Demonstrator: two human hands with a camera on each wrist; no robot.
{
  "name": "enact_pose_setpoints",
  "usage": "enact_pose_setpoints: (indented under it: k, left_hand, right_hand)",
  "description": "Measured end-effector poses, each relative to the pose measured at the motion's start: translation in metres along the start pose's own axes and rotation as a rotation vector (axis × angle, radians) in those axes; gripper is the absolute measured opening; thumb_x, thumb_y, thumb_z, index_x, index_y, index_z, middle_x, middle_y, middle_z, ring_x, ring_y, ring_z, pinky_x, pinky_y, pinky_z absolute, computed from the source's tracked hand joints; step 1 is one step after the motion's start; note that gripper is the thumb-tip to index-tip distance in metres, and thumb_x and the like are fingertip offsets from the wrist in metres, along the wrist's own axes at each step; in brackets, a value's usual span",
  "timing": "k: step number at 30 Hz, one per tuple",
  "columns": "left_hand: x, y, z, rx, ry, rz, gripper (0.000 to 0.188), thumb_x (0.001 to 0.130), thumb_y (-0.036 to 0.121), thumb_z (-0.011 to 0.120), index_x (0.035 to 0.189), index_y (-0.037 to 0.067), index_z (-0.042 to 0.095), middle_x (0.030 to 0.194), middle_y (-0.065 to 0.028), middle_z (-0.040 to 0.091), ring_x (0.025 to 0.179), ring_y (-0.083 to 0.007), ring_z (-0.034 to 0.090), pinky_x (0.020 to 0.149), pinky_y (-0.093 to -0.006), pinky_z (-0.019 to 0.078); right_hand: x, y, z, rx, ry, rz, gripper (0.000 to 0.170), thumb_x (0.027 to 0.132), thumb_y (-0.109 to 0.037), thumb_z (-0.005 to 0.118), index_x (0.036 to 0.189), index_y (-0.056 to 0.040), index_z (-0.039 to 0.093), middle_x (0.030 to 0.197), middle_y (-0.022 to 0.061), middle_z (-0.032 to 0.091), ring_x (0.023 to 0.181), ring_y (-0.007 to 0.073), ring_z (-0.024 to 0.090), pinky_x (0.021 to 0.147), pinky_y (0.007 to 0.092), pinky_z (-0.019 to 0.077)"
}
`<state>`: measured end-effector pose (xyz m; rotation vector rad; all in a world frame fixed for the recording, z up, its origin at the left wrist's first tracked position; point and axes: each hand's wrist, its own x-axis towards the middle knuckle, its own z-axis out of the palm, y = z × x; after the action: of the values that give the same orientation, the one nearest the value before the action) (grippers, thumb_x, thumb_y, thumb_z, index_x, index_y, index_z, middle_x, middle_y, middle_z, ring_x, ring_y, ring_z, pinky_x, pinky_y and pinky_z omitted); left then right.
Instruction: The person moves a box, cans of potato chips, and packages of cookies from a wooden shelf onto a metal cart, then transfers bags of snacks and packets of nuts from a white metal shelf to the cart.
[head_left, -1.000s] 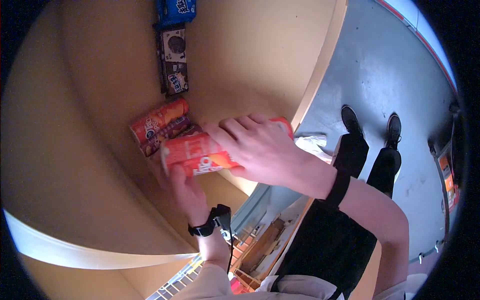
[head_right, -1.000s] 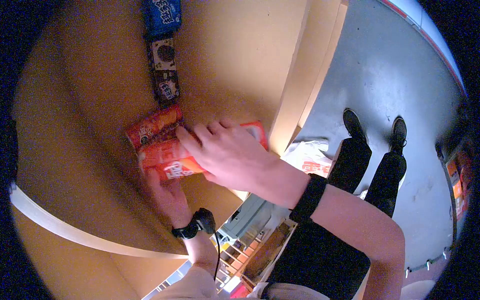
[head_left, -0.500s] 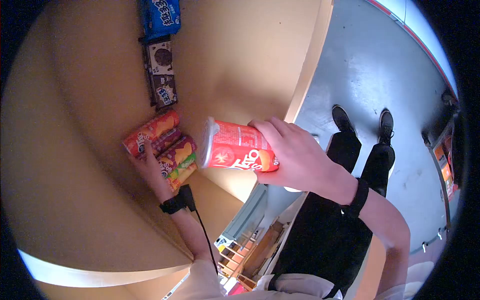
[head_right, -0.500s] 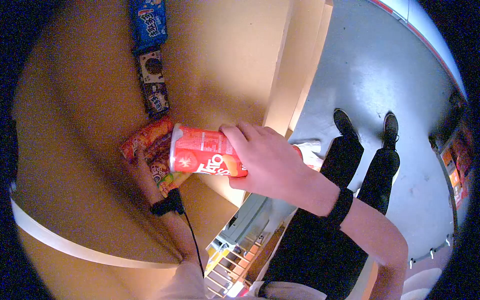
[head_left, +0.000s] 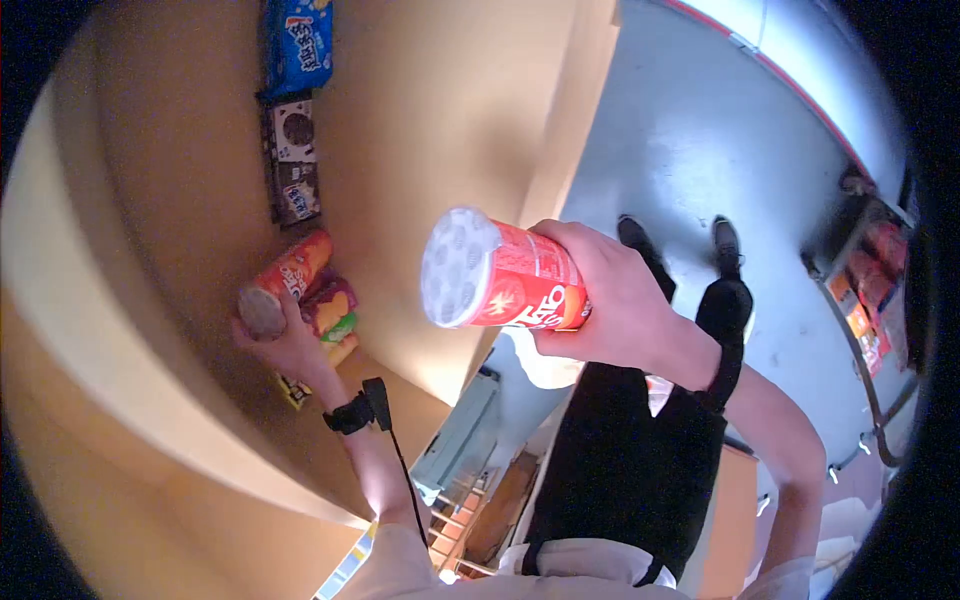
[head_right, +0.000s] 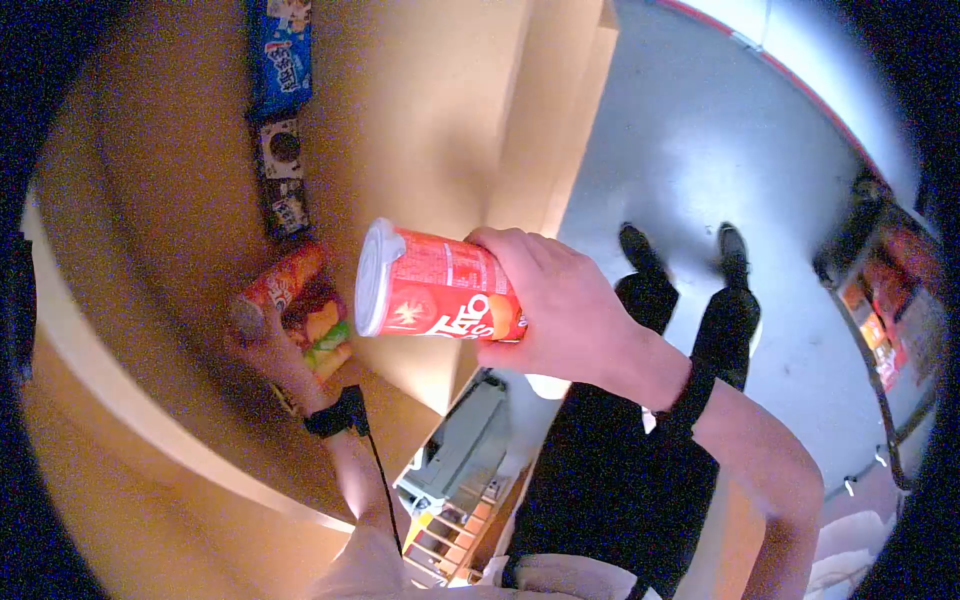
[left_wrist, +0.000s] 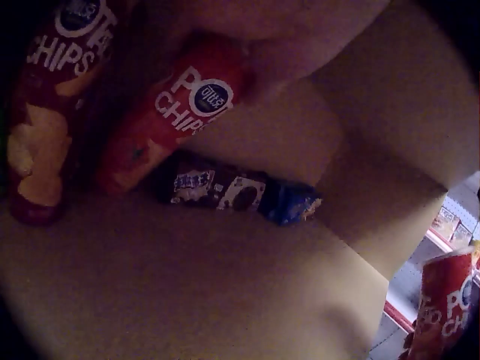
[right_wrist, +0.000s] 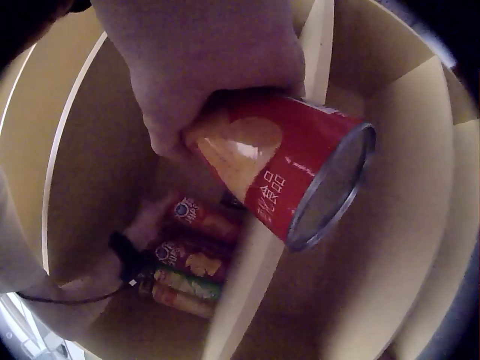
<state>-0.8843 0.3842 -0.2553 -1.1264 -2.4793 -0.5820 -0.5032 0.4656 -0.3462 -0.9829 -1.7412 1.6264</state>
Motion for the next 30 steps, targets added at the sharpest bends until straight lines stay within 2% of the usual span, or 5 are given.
enact_pose_setpoints:
  k: [7, 11, 14, 20, 30]
  left_hand:
    - [-0.1, 0.094, -0.04, -0.12, -0.036, 0.046, 0.074, 0.078, 0.022, 0.081, 0.135, -0.008, 0.044, 0.138, -0.0241, 0.048, 0.124, -0.0327, 0.051, 0.108, -0.042, 0.0392]
    - [-0.172, 0.14, -0.1, -0.264, -0.074, 0.008, 0.07, 0.075, 0.022, 0.083, 0.13, -0.008, 0.05, 0.128, -0.0241, 0.051, 0.118, -0.0324, 0.053, 0.104, -0.0445, 0.0425]
    - [-0.226, 0.168, -0.142, -0.256, -0.04, -0.069, 0.068, 0.074, 0.019, 0.083, 0.13, -0.002, 0.051, 0.123, -0.018, 0.051, 0.113, -0.0309, 0.054, 0.1, -0.0438, 0.0448]
    - [-0.357, 0.236, -0.268, -0.36, -0.187, 0.026, 0.071, 0.069, 0.013, 0.084, 0.129, 0.001, 0.05, 0.117, -0.0157, 0.051, 0.11, -0.0304, 0.054, 0.096, -0.0414, 0.0444]
    - [-0.531, 0.257, -0.408, -0.717, -0.312, -0.241, 0.068, 0.063, 0.013, 0.086, 0.121, -0.001, 0.054, 0.114, -0.0132, 0.054, 0.108, -0.0264, 0.055, 0.097, -0.0376, 0.0437]
  right_hand:
    - [-0.12, -0.013, -0.087, 0.001, 0.208, 0.096, 0.091, 0.061, -0.037, 0.09, 0.13, -0.0011, 0.042, 0.115, 0.0189, 0.061, 0.105, 0.0327, 0.064, 0.09, 0.0391, 0.0523]
    - [-0.23, -0.025, -0.131, 0.471, 0.321, 0.311, 0.081, 0.065, -0.016, 0.091, 0.13, -0.0018, 0.044, 0.122, 0.0079, 0.059, 0.112, 0.0168, 0.058, 0.096, 0.0344, 0.0478]
    - [-0.286, -0.058, -0.173, 0.46, 0.325, 0.398, 0.074, 0.07, -0.011, 0.086, 0.131, -0.0028, 0.044, 0.122, 0.0068, 0.059, 0.111, 0.0164, 0.058, 0.097, 0.0342, 0.0475]
    - [-0.38, -0.127, -0.24, 0.504, 0.247, 0.201, 0.074, 0.076, -0.004, 0.079, 0.135, -0.0043, 0.034, 0.115, 0.0064, 0.059, 0.104, 0.0147, 0.06, 0.091, 0.0331, 0.0516]
    - [-0.499, -0.189, -0.278, 0.462, 0.194, 0.107, 0.064, 0.08, -0.007, 0.078, 0.132, -0.0071, 0.039, 0.112, 0.0049, 0.061, 0.099, 0.0144, 0.063, 0.086, 0.0323, 0.0544]
